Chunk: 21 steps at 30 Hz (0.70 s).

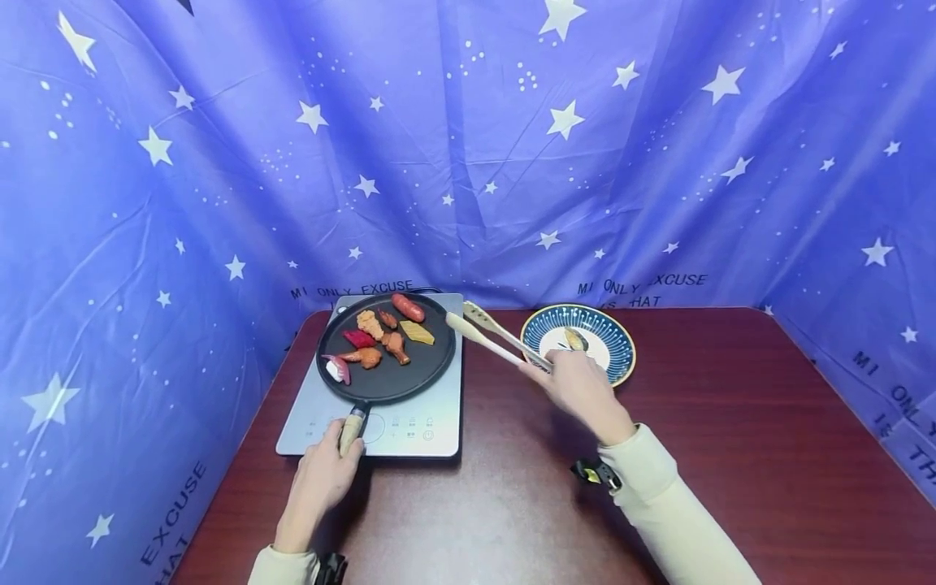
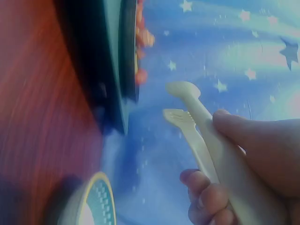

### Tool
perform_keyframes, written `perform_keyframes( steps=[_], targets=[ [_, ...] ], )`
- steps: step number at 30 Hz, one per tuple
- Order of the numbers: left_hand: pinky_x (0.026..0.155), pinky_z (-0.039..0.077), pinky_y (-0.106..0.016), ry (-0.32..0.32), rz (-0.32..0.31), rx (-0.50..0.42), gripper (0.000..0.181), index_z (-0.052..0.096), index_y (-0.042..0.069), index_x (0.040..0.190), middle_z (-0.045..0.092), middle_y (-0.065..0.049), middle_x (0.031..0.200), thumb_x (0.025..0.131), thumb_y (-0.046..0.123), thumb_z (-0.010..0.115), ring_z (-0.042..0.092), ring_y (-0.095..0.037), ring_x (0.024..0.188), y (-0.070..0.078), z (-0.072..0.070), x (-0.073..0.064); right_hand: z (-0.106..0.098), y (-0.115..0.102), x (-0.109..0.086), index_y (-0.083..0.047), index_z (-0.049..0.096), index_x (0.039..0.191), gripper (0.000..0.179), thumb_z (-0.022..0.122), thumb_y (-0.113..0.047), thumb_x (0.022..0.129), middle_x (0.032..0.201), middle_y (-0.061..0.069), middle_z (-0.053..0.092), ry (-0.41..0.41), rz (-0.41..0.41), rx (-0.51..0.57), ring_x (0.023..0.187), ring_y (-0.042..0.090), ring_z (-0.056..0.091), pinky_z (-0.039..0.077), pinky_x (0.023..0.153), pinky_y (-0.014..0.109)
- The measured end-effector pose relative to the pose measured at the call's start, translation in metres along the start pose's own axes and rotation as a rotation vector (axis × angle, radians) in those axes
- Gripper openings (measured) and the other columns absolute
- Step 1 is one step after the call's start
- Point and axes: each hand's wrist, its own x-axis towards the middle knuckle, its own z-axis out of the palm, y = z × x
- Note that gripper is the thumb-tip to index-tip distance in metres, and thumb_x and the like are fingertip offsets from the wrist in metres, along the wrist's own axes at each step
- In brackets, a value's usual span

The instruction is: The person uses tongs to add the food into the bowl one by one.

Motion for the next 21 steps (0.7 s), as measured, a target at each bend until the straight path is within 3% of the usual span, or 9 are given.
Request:
perform_keyframes(
  steps=[6,17,21],
  targets=[
    [0.052,0.038,-0.037,-0.002,0.004,-0.002,0.038,0.051,0.012,0.125,0.05,-0.005,0.066,0.09,0.028,0.056,0.049,-0.022,0.058,-0.001,-0.001,0.001,-0.013,0.032,-0.006,-0.014,0.048,0.062,0.048,0.058,-0.054,0.087,0.053,0.001,0.041,0.003,0.03,-0.02,0.052,0.024,0.049,0.036,0.045,0.041],
    [0.052,0.038,-0.039,0.007,0.002,0.01,0.039,0.051,0.013,0.125,0.05,-0.005,0.065,0.09,0.028,0.056,0.05,-0.023,0.058,-0.002,0.0,0.003,-0.032,0.089,-0.026,-0.011,0.052,0.069,0.057,0.046,-0.065,0.087,0.061,0.006,0.047,-0.092,0.22,0.008,0.061,0.028,0.05,0.035,0.051,0.039],
    [0.051,0.038,-0.038,0.004,-0.002,-0.004,0.038,0.051,0.013,0.125,0.05,-0.005,0.065,0.09,0.027,0.056,0.05,-0.023,0.058,-0.001,0.0,0.002,-0.034,0.101,-0.027,-0.012,0.056,0.07,0.056,0.041,-0.061,0.092,0.061,0.005,0.047,-0.101,0.221,0.023,0.062,0.027,0.049,0.035,0.051,0.039]
  ],
)
